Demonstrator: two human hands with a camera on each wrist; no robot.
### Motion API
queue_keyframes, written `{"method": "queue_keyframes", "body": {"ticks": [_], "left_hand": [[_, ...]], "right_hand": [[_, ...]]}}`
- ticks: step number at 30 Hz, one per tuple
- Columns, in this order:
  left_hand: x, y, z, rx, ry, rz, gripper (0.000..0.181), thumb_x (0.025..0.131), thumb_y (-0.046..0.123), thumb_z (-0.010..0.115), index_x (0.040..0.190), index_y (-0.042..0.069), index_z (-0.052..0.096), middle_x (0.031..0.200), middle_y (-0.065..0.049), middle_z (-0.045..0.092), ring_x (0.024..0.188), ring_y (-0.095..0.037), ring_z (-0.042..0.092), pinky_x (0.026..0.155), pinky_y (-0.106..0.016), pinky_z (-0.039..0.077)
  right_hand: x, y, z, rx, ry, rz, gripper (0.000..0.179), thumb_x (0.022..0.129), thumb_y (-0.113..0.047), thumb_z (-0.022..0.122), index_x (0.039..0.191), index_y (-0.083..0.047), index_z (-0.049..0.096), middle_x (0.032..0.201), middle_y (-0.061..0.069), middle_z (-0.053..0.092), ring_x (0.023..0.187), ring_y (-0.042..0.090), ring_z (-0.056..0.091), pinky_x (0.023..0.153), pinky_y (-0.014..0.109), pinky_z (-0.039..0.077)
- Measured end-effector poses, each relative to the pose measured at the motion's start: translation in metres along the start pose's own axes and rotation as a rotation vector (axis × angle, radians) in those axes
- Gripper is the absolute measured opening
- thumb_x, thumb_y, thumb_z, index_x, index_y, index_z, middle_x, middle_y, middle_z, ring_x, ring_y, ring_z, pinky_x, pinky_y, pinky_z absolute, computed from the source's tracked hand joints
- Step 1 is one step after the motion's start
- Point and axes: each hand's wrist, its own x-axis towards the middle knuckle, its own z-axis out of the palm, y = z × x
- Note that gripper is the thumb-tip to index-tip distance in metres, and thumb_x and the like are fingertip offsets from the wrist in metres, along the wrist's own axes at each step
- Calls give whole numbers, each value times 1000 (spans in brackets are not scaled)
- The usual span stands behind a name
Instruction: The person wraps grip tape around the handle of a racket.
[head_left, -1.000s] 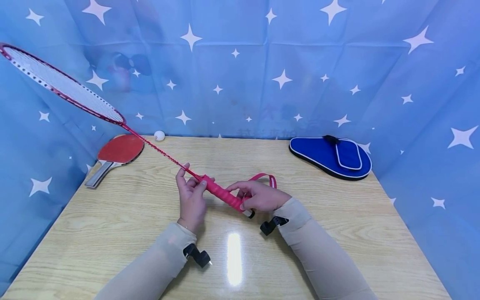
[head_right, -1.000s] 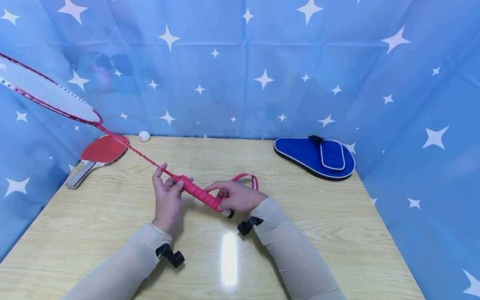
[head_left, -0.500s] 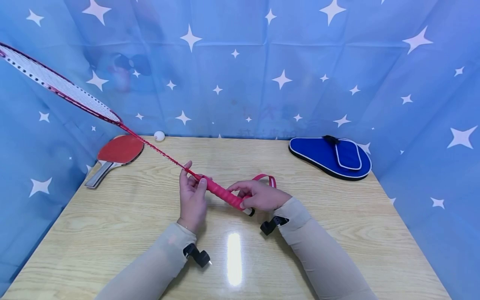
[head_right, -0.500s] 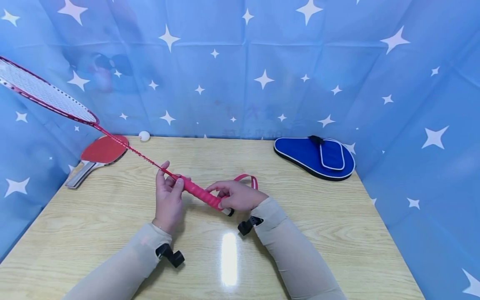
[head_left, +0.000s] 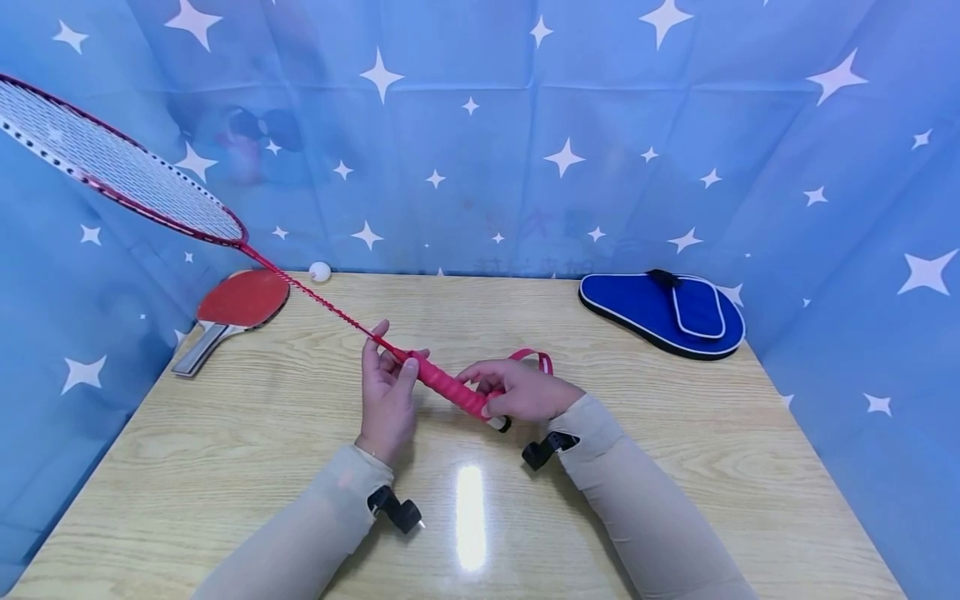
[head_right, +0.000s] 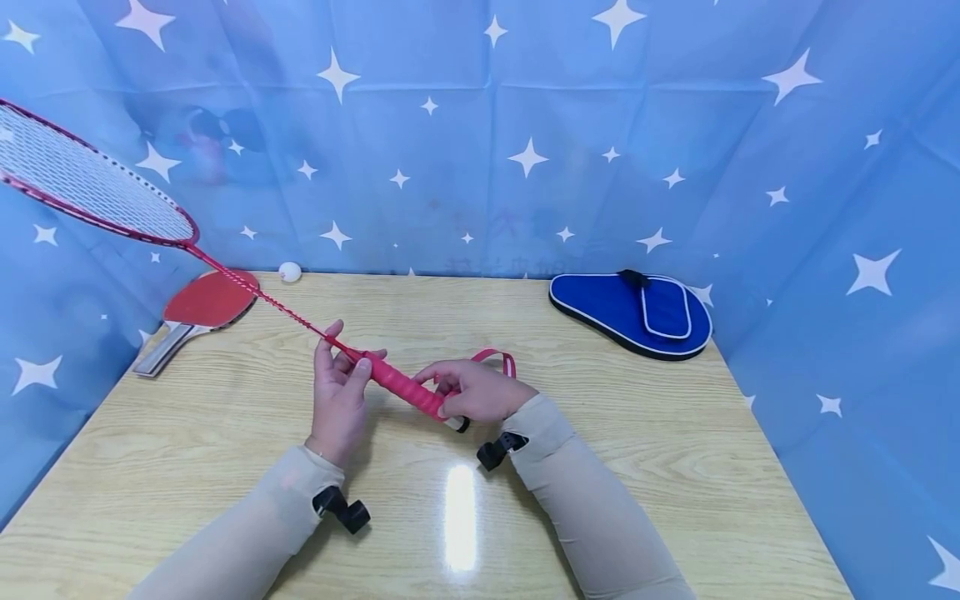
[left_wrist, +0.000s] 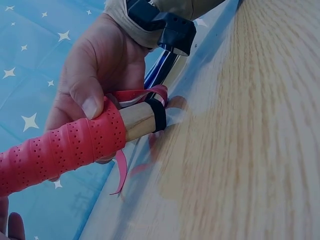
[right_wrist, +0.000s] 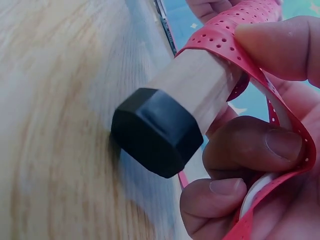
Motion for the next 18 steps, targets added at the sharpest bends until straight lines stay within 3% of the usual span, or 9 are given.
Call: {"method": "queue_keyframes", "body": {"ticks": [7, 11, 14, 18], "left_hand": [[-1, 0, 0, 33, 10, 15, 79, 105, -5, 51, 167, 32, 20, 129, -19, 54, 126, -31, 60, 103, -23, 54], [0, -3, 0, 157, -3, 15, 97, 101, -2, 62, 170, 38, 7, 132, -20, 52, 117, -29, 59, 94, -20, 54], [-1, -5, 0, 279, -16, -23, 107, 99, 6, 71, 168, 45, 0, 127, -16, 53, 106, -26, 62, 85, -22, 54], [-2, -3, 1, 363, -36, -76, 111, 98, 14, 76, 166, 50, -3, 124, -12, 54, 100, -28, 65, 83, -24, 56]], "right_hand": [[1, 0, 1, -6, 4, 19, 55, 90, -8, 77, 141, -24, 65, 109, 6, 70, 97, 26, 63, 80, 36, 57], [1, -1, 1, -9, 16, 25, 54, 90, -7, 77, 140, -25, 64, 112, 6, 69, 100, 27, 63, 82, 37, 58], [1, -2, 1, -10, 17, 19, 53, 90, -5, 75, 139, -24, 64, 111, 7, 70, 98, 27, 63, 80, 37, 57], [0, -3, 1, -4, 15, 9, 52, 91, -5, 74, 138, -23, 64, 109, 7, 71, 94, 26, 63, 75, 36, 55]]}}
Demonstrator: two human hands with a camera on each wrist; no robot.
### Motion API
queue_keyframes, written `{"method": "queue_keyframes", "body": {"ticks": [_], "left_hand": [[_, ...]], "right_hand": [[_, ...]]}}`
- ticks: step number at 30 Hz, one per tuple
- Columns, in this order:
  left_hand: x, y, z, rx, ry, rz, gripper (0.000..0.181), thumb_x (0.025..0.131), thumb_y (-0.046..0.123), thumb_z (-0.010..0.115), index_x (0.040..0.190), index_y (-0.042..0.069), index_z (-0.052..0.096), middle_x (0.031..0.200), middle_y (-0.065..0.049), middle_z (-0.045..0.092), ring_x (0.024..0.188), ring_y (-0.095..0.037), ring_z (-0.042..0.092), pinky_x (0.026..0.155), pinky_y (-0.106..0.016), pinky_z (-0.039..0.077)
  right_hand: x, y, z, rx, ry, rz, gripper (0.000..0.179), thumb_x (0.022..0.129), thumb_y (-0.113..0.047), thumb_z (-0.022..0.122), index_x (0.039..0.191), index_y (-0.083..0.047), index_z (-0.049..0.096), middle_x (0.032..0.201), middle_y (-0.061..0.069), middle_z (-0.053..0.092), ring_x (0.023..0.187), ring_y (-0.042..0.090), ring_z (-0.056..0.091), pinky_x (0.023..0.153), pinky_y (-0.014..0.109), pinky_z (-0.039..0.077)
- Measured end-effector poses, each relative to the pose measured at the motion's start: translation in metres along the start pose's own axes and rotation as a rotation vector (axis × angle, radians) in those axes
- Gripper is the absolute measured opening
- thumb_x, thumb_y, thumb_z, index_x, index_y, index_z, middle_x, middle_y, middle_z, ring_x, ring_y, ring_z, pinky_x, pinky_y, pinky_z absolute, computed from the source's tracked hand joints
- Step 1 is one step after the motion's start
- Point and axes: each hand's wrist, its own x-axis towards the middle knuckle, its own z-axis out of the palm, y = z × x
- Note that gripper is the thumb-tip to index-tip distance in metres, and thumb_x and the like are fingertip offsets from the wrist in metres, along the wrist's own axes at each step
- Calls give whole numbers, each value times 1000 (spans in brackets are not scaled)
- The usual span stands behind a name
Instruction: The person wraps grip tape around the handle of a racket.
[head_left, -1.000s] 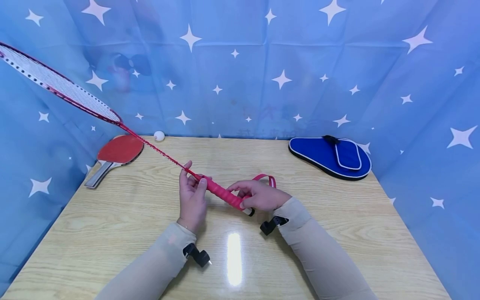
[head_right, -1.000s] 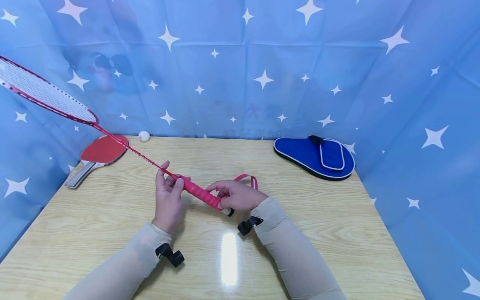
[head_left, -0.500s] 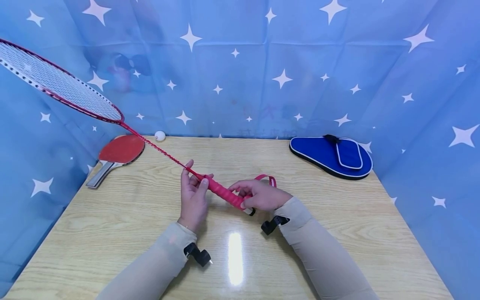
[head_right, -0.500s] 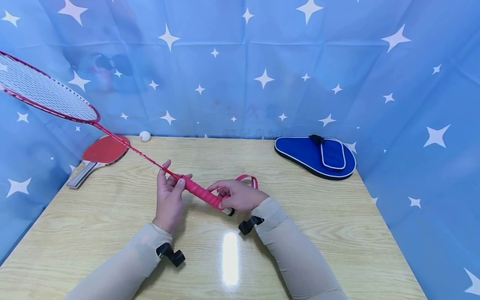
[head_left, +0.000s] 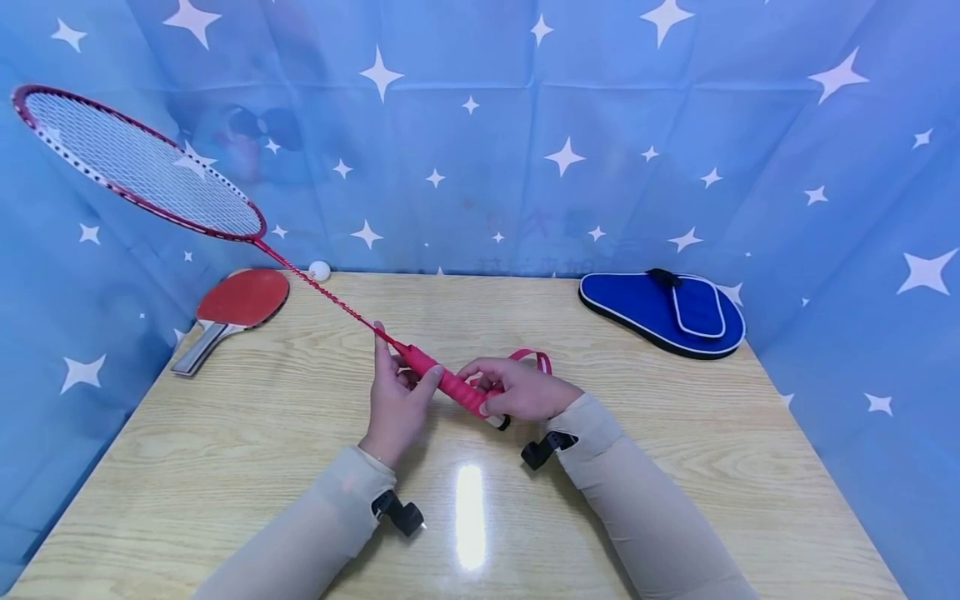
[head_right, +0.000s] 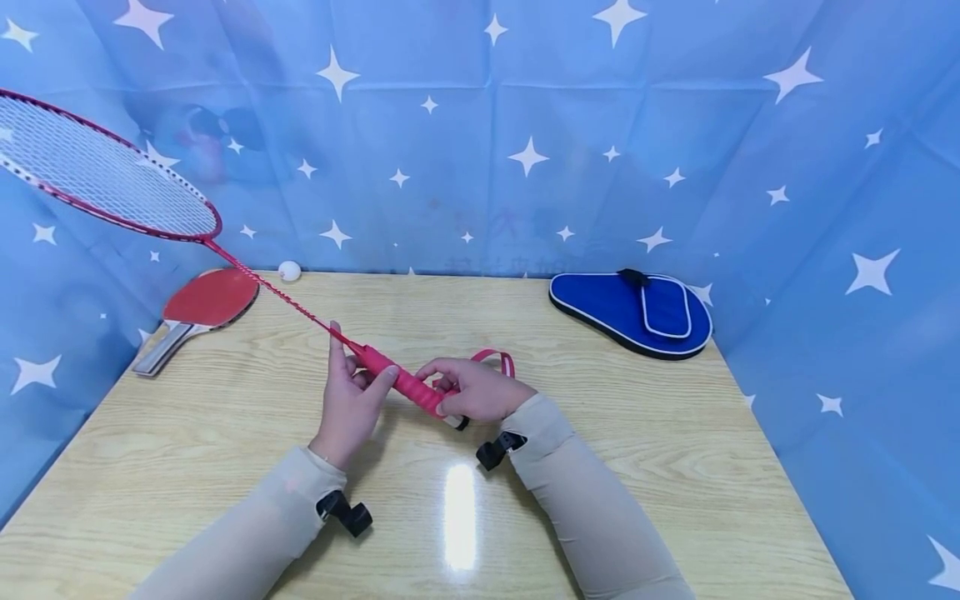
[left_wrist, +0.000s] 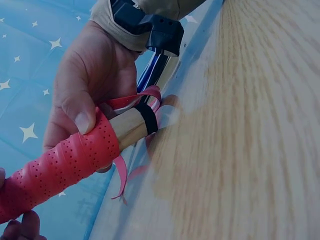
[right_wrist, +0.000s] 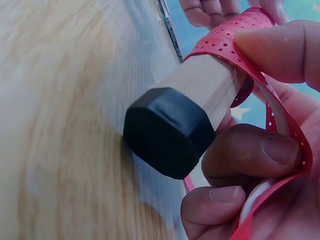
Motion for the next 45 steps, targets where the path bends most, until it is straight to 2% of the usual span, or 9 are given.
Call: {"method": "queue_keyframes", "body": {"ticks": [3, 10, 12, 19, 27, 37, 41, 45], "left_hand": [[-1, 1, 1, 25, 7, -4, 111, 97, 15, 77, 167, 47, -3, 126, -12, 54, 99, -29, 66, 83, -25, 58], [-4, 0, 6, 40, 92, 28, 108, 94, 13, 80, 169, 23, 3, 132, -14, 48, 99, -28, 70, 80, -25, 60], [-4, 0, 7, 31, 116, 42, 109, 94, 11, 80, 169, 21, 1, 135, -14, 46, 99, -28, 71, 80, -24, 60], [-4, 0, 8, 29, 172, 81, 119, 91, 6, 81, 170, 26, -6, 153, -6, 40, 92, -28, 71, 77, -23, 60], [-1, -2, 6, 19, 164, 87, 121, 90, 4, 81, 170, 23, -8, 155, -6, 40, 95, -28, 73, 79, -25, 60], [0, -2, 5, 23, 140, 90, 120, 89, 2, 78, 170, 27, -7, 154, -1, 39, 94, -28, 71, 78, -27, 60], [0, -2, 5, 30, 136, 96, 120, 89, 0, 75, 170, 29, -8, 154, -2, 40, 90, -29, 70, 77, -27, 60], [0, -2, 4, 45, 128, 82, 119, 90, 1, 75, 169, 33, -8, 156, -1, 39, 88, -30, 68, 73, -27, 60]], "right_hand": [[0, 1, 0, 11, 2, -3, 51, 91, -4, 73, 137, -23, 64, 109, 7, 71, 94, 26, 63, 75, 36, 55], [-1, 3, 2, 29, 14, -9, 52, 92, -3, 70, 137, -27, 62, 110, 8, 71, 95, 27, 64, 75, 36, 55], [-1, 3, 3, 33, 8, -20, 51, 93, -3, 69, 138, -24, 61, 108, 9, 70, 94, 27, 63, 75, 36, 55], [0, -1, 5, 49, -16, -46, 48, 95, -4, 70, 139, -20, 58, 103, 10, 69, 88, 27, 63, 72, 35, 53], [-1, -4, 4, 47, -29, -53, 53, 93, -9, 75, 141, -21, 57, 102, 11, 68, 81, 27, 66, 68, 36, 57], [-2, -3, -2, -21, -71, -21, 53, 99, -8, 68, 148, -26, 59, 114, 2, 73, 107, 19, 69, 93, 37, 56], [-2, -3, -3, -18, -82, -10, 54, 100, -5, 65, 149, -27, 59, 116, 0, 75, 108, 18, 70, 94, 37, 56], [-1, -3, -2, -21, -84, 7, 55, 99, -6, 65, 149, -28, 58, 115, 0, 75, 104, 19, 71, 89, 37, 55]]}}
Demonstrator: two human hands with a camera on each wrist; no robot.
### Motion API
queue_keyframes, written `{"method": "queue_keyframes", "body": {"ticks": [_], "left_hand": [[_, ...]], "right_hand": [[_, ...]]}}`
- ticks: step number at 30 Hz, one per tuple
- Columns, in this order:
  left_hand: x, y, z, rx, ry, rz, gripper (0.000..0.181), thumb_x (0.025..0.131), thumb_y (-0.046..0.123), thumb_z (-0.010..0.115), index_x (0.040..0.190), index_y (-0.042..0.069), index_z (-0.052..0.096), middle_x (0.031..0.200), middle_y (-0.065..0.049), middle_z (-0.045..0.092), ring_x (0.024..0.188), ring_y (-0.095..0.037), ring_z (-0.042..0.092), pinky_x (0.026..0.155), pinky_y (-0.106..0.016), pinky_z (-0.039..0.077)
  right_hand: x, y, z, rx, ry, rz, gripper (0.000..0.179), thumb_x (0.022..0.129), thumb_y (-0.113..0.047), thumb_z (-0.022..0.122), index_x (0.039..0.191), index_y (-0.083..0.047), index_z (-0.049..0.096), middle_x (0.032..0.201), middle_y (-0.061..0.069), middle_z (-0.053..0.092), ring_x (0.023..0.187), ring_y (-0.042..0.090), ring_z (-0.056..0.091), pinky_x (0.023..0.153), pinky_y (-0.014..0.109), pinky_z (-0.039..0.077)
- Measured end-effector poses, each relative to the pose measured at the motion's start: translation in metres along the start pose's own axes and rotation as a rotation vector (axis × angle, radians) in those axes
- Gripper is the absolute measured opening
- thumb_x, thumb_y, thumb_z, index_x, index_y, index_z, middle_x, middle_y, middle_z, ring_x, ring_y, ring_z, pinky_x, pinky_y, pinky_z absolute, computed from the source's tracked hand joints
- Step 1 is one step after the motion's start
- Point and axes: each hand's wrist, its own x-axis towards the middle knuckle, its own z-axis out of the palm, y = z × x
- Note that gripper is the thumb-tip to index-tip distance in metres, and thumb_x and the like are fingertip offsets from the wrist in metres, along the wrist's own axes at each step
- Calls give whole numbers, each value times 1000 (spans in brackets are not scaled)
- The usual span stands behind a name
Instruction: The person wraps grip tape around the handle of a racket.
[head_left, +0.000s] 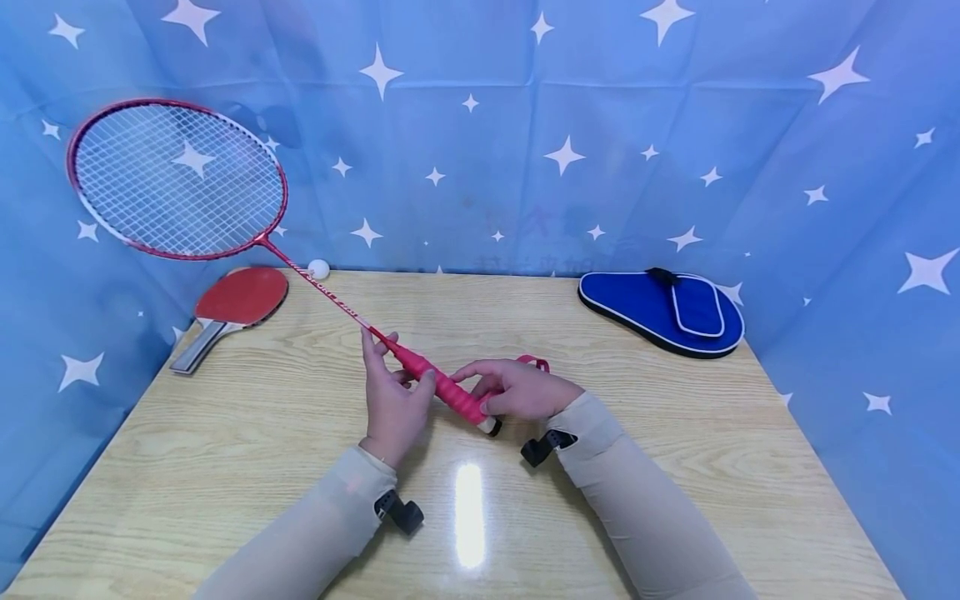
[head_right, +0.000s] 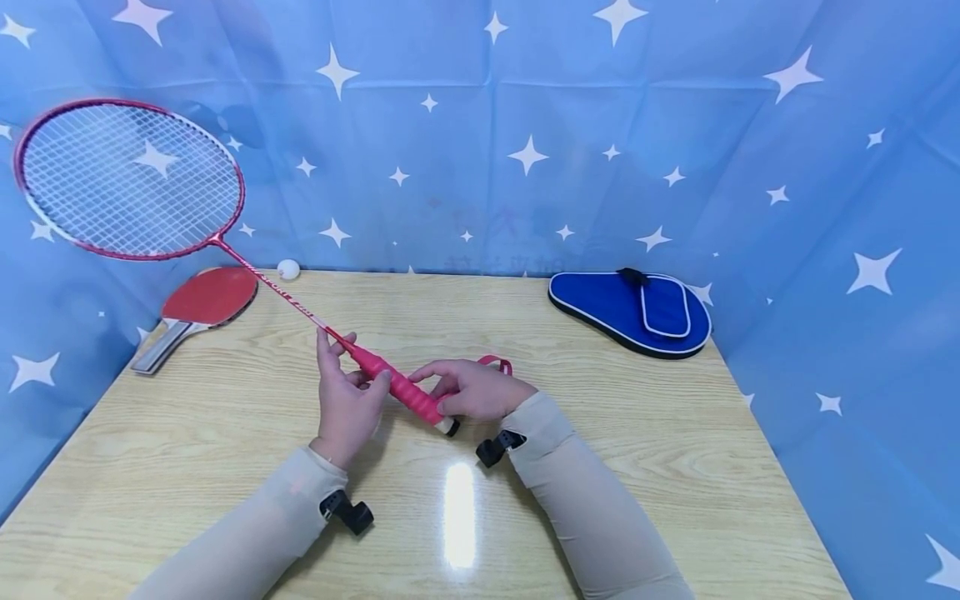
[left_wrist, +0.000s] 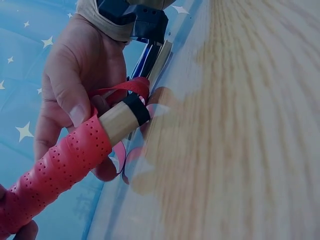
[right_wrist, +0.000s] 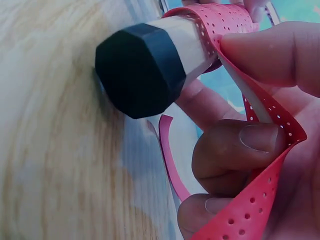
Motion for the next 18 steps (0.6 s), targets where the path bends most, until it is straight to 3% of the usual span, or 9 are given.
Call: {"method": "queue_keyframes", "body": {"ticks": [8, 13, 18], "left_hand": [[-1, 2, 0, 84, -4, 18, 125, 89, 8, 83, 170, 28, -10, 159, -3, 40, 86, -27, 65, 67, -26, 60], [-1, 3, -1, 106, -10, 20, 121, 91, 4, 79, 170, 25, -10, 161, -4, 38, 87, -27, 64, 66, -26, 59], [0, 3, -1, 83, -31, 13, 120, 93, 3, 76, 169, 30, -13, 164, -2, 35, 90, -29, 64, 67, -27, 58]], "right_hand": [[0, -2, 1, 36, -1, 8, 57, 96, -1, 68, 147, -23, 58, 113, 3, 75, 102, 22, 71, 87, 36, 57], [-1, 0, 1, 36, -6, 22, 57, 96, -5, 71, 147, -27, 58, 115, 2, 74, 105, 22, 70, 91, 38, 57], [-1, 0, 0, -5, -13, 26, 60, 98, -2, 66, 150, -31, 57, 117, -2, 75, 110, 18, 70, 94, 39, 55]]}}
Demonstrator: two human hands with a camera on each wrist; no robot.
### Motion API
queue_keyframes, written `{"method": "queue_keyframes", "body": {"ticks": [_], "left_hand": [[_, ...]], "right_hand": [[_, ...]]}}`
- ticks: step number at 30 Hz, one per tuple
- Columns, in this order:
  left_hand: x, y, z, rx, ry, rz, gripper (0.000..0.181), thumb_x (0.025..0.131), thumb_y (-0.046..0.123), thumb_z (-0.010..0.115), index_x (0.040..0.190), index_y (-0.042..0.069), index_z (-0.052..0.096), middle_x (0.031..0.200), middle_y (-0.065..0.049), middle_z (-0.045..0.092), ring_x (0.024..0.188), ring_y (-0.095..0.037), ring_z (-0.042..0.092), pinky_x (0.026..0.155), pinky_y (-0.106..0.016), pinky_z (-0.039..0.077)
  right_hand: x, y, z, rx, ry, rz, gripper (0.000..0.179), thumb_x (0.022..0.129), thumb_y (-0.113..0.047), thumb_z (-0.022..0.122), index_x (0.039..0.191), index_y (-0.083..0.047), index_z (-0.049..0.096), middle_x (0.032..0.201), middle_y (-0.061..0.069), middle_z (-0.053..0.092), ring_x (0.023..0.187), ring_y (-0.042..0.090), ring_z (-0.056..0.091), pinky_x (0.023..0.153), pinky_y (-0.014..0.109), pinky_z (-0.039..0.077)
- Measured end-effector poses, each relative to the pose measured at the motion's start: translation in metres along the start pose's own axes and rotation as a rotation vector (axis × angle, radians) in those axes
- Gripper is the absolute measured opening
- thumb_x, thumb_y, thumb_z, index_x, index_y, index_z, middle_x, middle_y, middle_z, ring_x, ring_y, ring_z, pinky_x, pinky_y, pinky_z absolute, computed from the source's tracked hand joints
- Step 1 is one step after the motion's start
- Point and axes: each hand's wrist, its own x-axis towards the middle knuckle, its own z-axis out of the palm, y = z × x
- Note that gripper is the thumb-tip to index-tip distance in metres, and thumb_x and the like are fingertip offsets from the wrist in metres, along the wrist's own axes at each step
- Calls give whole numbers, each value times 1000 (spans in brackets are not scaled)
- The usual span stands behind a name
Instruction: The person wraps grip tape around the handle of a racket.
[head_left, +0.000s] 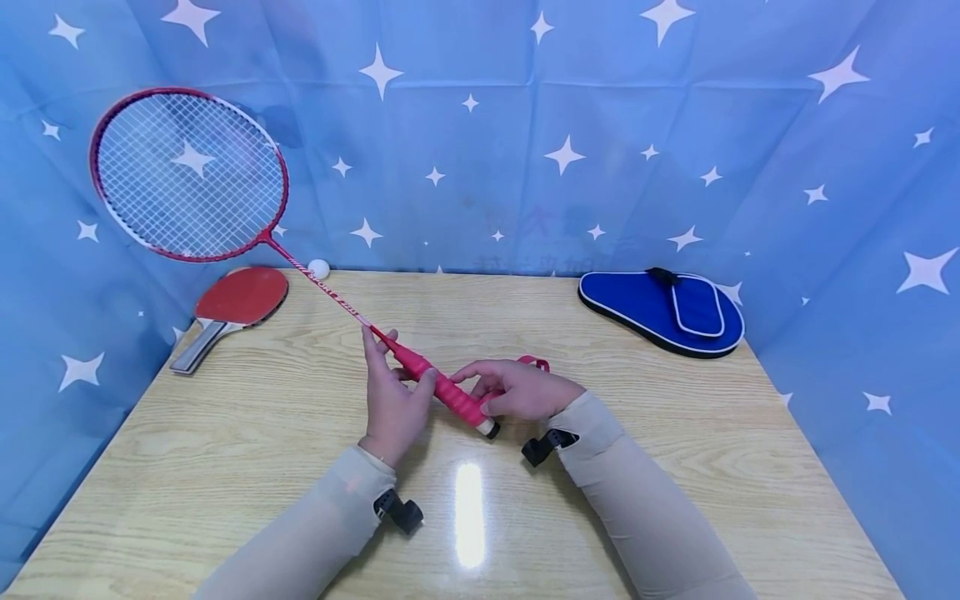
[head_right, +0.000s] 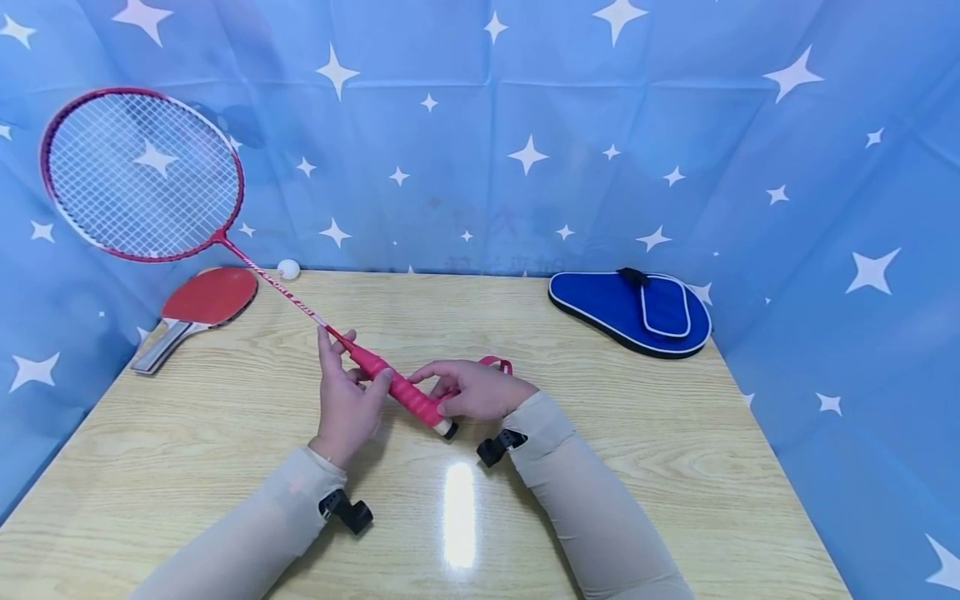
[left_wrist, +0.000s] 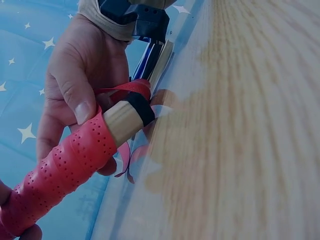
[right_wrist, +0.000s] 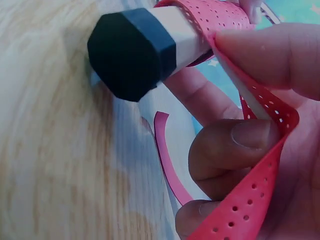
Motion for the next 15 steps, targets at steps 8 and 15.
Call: {"method": "queue_keyframes", "body": {"ticks": [8, 15], "left_hand": [[0, -2, -1, -61, -19, -6, 116, 94, 1, 71, 169, 33, -12, 165, 3, 33, 92, -30, 64, 66, -25, 57], [1, -1, -1, -44, -6, 24, 123, 89, 5, 80, 169, 32, -10, 163, 3, 37, 92, -28, 63, 67, -26, 60]], "right_hand": [[1, -1, 1, -25, -29, -10, 65, 99, -4, 65, 157, -32, 51, 118, -4, 76, 110, 14, 71, 93, 37, 54], [1, -2, 3, 17, -47, -20, 63, 98, -4, 67, 155, -26, 51, 117, 1, 74, 108, 20, 69, 92, 37, 55]]}}
